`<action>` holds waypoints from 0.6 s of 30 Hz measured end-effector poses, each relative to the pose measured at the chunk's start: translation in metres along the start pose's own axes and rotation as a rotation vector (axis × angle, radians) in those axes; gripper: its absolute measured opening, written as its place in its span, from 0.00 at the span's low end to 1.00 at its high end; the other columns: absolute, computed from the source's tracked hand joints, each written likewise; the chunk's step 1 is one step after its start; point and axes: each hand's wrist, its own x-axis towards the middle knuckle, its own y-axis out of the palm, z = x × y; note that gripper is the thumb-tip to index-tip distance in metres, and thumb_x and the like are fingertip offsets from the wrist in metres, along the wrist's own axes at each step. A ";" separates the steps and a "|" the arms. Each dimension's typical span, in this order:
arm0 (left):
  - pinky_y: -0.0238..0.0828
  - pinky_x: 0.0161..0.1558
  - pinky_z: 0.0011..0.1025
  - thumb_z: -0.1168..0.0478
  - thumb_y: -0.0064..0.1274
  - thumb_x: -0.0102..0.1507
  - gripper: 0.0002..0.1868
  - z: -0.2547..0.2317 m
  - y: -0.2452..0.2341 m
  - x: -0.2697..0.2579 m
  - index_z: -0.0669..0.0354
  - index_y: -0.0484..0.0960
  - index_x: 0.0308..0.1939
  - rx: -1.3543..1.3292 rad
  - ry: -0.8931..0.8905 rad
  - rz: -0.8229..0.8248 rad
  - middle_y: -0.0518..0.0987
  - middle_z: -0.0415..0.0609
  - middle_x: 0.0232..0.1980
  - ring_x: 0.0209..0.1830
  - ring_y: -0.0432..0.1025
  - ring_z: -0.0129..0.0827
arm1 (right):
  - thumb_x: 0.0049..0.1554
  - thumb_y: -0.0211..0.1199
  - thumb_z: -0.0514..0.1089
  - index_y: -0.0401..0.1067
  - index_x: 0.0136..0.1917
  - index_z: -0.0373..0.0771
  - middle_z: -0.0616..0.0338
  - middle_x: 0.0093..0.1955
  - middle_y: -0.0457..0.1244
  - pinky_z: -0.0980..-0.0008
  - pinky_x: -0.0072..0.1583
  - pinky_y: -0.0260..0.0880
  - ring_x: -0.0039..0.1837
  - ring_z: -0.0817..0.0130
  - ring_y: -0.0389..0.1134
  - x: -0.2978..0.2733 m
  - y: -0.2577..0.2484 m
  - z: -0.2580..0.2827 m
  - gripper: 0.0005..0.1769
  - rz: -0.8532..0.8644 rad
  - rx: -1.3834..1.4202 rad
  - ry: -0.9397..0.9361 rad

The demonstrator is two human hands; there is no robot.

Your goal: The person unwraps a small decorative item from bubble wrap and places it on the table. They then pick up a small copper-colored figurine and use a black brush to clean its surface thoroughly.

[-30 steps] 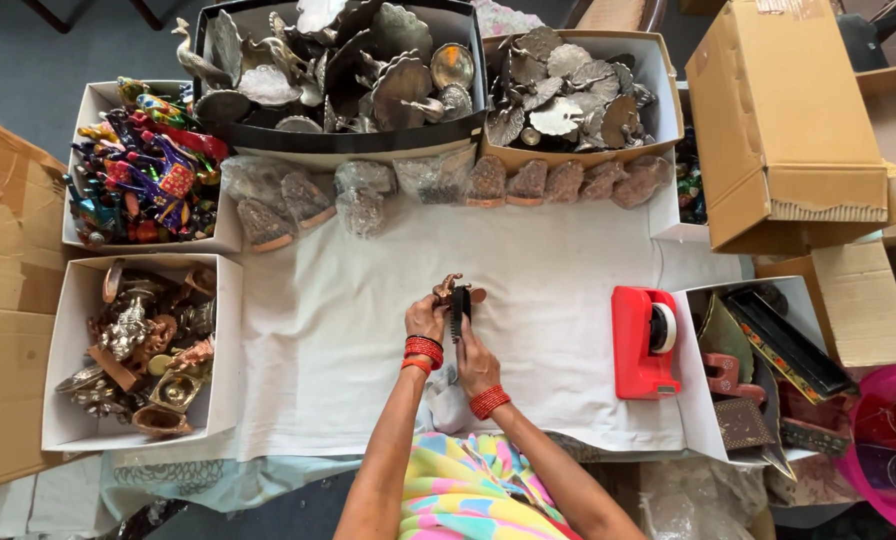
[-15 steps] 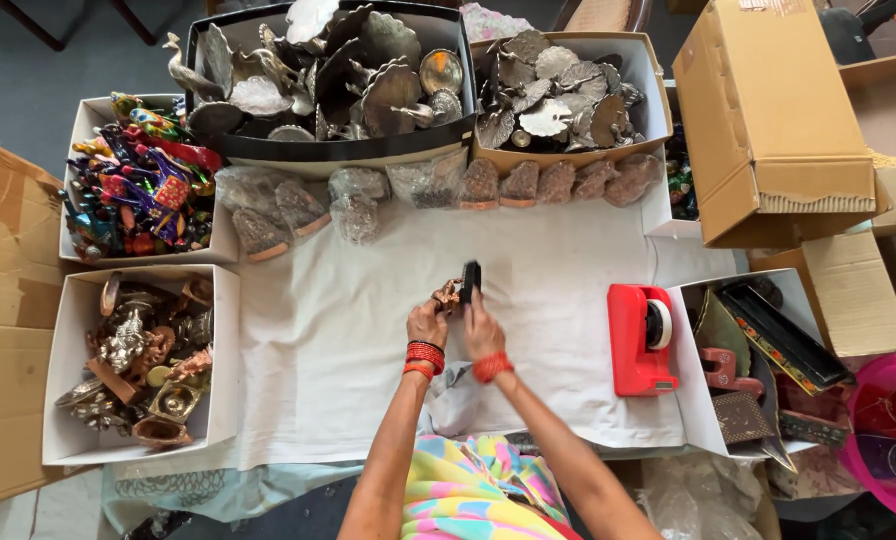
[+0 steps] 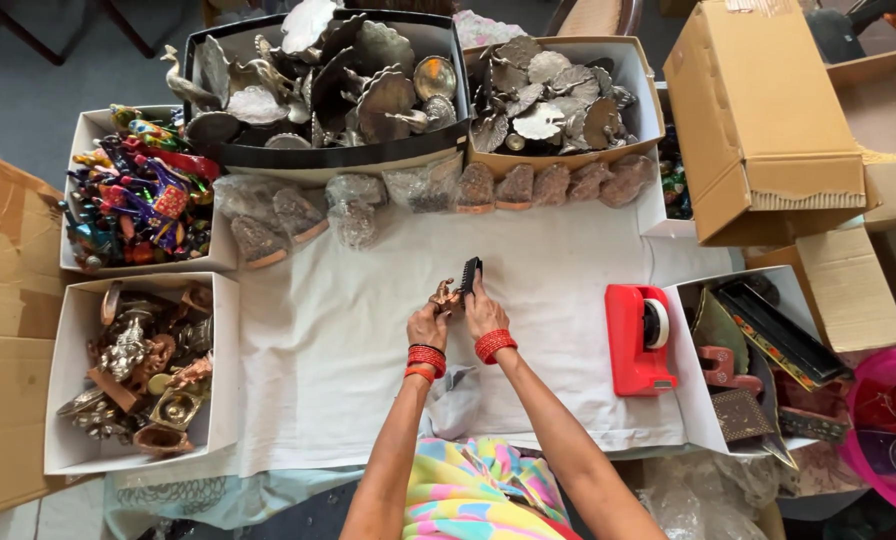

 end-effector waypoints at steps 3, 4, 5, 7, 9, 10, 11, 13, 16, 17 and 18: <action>0.75 0.44 0.47 0.67 0.56 0.57 0.07 -0.006 -0.005 0.000 0.63 0.85 0.39 -0.047 -0.047 -0.017 0.84 0.61 0.36 0.39 0.78 0.56 | 0.64 0.48 0.53 0.38 0.85 0.52 0.39 0.37 0.69 0.40 0.43 0.70 0.38 0.37 0.70 -0.028 -0.009 0.014 0.40 -0.002 0.001 -0.050; 0.75 0.44 0.47 0.67 0.56 0.57 0.07 -0.008 -0.007 0.000 0.63 0.85 0.39 -0.047 -0.054 -0.016 0.84 0.61 0.36 0.39 0.78 0.56 | 0.64 0.48 0.53 0.38 0.85 0.52 0.39 0.37 0.69 0.40 0.43 0.70 0.38 0.37 0.70 -0.047 0.000 0.012 0.40 0.004 -0.002 -0.049; 0.75 0.44 0.47 0.67 0.56 0.58 0.07 -0.009 -0.009 0.000 0.62 0.85 0.39 -0.077 -0.070 0.009 0.84 0.61 0.36 0.38 0.79 0.56 | 0.63 0.48 0.52 0.36 0.85 0.50 0.39 0.36 0.69 0.40 0.41 0.70 0.37 0.37 0.70 -0.066 0.008 0.009 0.41 0.003 -0.019 -0.101; 0.76 0.43 0.46 0.66 0.56 0.58 0.08 -0.009 -0.010 0.001 0.62 0.85 0.40 -0.108 -0.088 0.035 0.84 0.61 0.36 0.38 0.79 0.55 | 0.63 0.49 0.51 0.35 0.85 0.48 0.40 0.36 0.69 0.40 0.39 0.70 0.36 0.38 0.70 -0.087 0.019 0.003 0.43 0.003 -0.037 -0.154; 0.76 0.43 0.47 0.66 0.56 0.58 0.07 -0.006 -0.006 0.004 0.62 0.85 0.39 -0.084 -0.083 0.033 0.83 0.61 0.36 0.37 0.79 0.55 | 0.63 0.50 0.50 0.36 0.85 0.47 0.41 0.36 0.69 0.41 0.37 0.69 0.35 0.40 0.70 -0.092 0.023 -0.003 0.43 -0.014 -0.073 -0.210; 0.76 0.43 0.47 0.66 0.56 0.58 0.07 -0.007 -0.008 0.002 0.62 0.85 0.39 -0.081 -0.084 0.034 0.83 0.61 0.36 0.37 0.79 0.55 | 0.63 0.50 0.50 0.36 0.85 0.47 0.41 0.36 0.69 0.41 0.37 0.69 0.35 0.40 0.70 -0.085 0.018 -0.003 0.43 -0.013 -0.070 -0.209; 0.75 0.42 0.48 0.67 0.56 0.58 0.07 -0.008 -0.009 0.000 0.61 0.85 0.39 -0.054 -0.064 0.036 0.83 0.62 0.35 0.37 0.78 0.56 | 0.63 0.50 0.50 0.36 0.85 0.47 0.41 0.36 0.69 0.40 0.38 0.70 0.35 0.40 0.70 -0.078 0.012 -0.002 0.43 -0.016 -0.077 -0.173; 0.74 0.42 0.50 0.67 0.56 0.58 0.08 -0.008 -0.008 -0.002 0.61 0.85 0.40 -0.025 -0.033 0.036 0.83 0.62 0.35 0.37 0.77 0.57 | 0.63 0.50 0.50 0.36 0.85 0.46 0.41 0.36 0.69 0.40 0.39 0.70 0.35 0.40 0.70 -0.049 0.005 -0.008 0.43 -0.029 -0.079 -0.139; 0.73 0.42 0.51 0.67 0.56 0.57 0.09 0.001 0.001 -0.011 0.57 0.86 0.41 -0.024 0.008 0.031 0.83 0.60 0.34 0.37 0.77 0.58 | 0.63 0.49 0.53 0.39 0.84 0.51 0.41 0.37 0.69 0.41 0.44 0.72 0.39 0.40 0.71 -0.002 -0.003 -0.033 0.40 0.016 -0.142 -0.034; 0.73 0.40 0.51 0.66 0.57 0.57 0.09 0.007 0.005 -0.014 0.56 0.85 0.41 0.038 -0.007 0.008 0.81 0.60 0.34 0.36 0.76 0.57 | 0.63 0.49 0.53 0.42 0.83 0.55 0.41 0.38 0.69 0.42 0.47 0.72 0.41 0.40 0.71 0.004 -0.007 -0.041 0.38 0.049 -0.166 -0.040; 0.73 0.39 0.50 0.65 0.59 0.56 0.09 0.013 0.010 -0.017 0.55 0.85 0.41 0.097 -0.024 -0.016 0.79 0.60 0.33 0.36 0.75 0.57 | 0.63 0.49 0.54 0.45 0.83 0.59 0.41 0.39 0.69 0.43 0.50 0.72 0.43 0.40 0.71 0.010 -0.013 -0.050 0.37 0.084 -0.193 -0.046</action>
